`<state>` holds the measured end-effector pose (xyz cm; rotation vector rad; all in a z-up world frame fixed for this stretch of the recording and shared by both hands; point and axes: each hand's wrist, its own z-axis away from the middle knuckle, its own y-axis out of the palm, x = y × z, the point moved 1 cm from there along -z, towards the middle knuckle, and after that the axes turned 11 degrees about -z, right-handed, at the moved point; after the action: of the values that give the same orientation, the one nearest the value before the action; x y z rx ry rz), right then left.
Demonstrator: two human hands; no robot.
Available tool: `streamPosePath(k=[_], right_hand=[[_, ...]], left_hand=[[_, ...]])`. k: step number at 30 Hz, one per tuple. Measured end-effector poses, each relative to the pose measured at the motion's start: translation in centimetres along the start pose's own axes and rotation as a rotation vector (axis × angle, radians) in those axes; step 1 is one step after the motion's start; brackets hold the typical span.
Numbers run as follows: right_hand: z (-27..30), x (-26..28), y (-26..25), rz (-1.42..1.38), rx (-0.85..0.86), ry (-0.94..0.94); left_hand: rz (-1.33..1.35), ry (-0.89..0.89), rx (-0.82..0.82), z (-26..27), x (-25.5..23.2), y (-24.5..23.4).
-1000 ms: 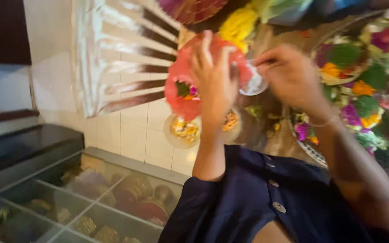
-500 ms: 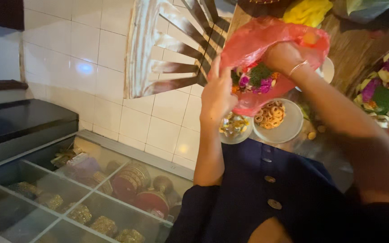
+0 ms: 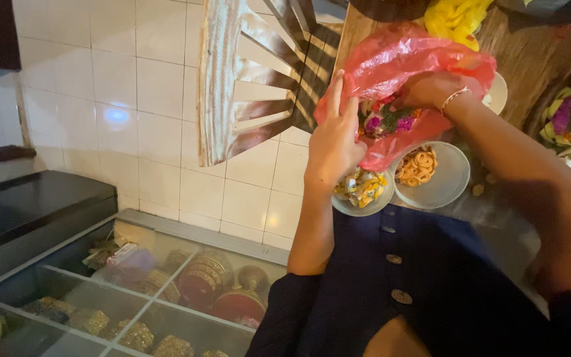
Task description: The person assembles small floral offerings by placing flowers, leaves, and small food items into banana-leaf cones, and then secures a red bag of additional supplies from a refrigerator.
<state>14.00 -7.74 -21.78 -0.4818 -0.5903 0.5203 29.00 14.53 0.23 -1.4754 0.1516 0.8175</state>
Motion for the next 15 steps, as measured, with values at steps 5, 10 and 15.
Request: streamPosePath(k=[5,10,15], right_hand=[[2.4,-0.1,0.1,-0.027,-0.091,0.004],[1.5,-2.7,-0.6,0.072,-0.171,-0.2],[-1.4,-5.6,-3.2,-0.056,0.066,0.117]], left_hand=[[0.029,0.008,0.012,-0.3,0.1,0.1],[0.006,-0.056,0.113,-1.1,0.0,1.0],[-0.057,-0.014,0.073,-1.6,0.0,1.9]])
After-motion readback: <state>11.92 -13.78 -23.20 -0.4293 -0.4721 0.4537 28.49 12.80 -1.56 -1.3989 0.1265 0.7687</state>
